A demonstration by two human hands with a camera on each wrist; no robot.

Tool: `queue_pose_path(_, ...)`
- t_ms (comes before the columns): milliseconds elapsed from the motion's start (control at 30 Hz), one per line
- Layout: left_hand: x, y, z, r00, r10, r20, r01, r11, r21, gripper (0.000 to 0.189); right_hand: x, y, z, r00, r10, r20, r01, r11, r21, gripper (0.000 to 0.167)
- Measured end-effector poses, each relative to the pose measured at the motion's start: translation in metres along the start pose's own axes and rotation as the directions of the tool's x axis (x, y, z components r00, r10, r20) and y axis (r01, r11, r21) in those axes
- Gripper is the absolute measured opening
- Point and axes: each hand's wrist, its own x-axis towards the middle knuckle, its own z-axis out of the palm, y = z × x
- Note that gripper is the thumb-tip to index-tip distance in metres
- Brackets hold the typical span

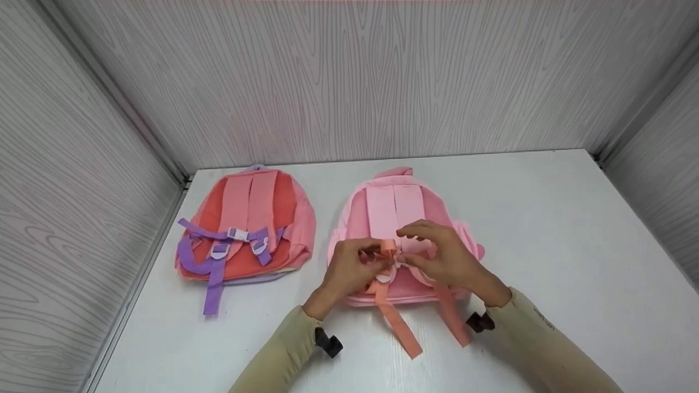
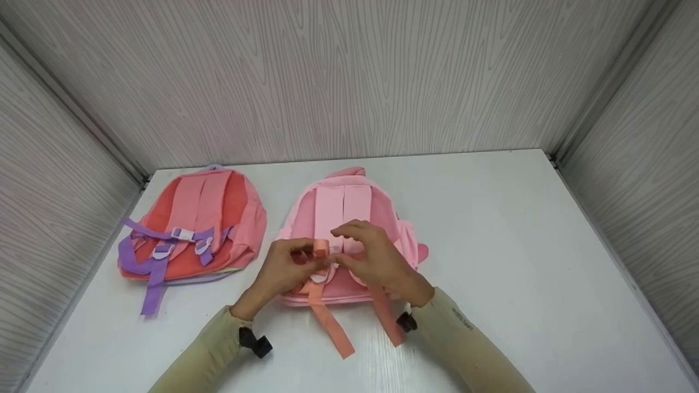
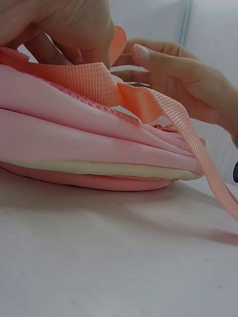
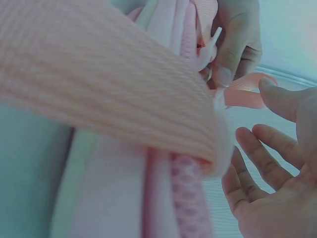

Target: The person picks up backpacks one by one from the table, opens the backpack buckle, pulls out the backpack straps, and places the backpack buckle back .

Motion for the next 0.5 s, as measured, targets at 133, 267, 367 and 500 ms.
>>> queue_pose_path(133,0.000,0.000,-0.002,1.000,0.013,-0.002,-0.013,1.000,-0.001,0.022,0.007,-0.008,-0.001,0.999,-0.049,0.005,0.049,0.999,-0.017,0.044)
queue_pose_path(267,0.000,-0.001,-0.002,1.000,0.024,-0.004,-0.024,1.000,0.001,0.024,0.012,-0.015,0.000,0.997,-0.070,0.032,0.072,0.997,-0.041,0.045)
queue_pose_path(367,0.000,-0.002,-0.001,1.000,0.018,-0.008,-0.018,1.000,0.003,0.023,0.015,-0.017,0.003,0.997,-0.061,0.049,0.065,0.996,-0.066,0.045)
queue_pose_path(500,0.000,-0.002,-0.001,1.000,0.024,-0.009,-0.023,1.000,0.017,0.020,0.017,-0.018,0.007,0.996,-0.061,0.068,0.066,0.995,-0.072,0.040)
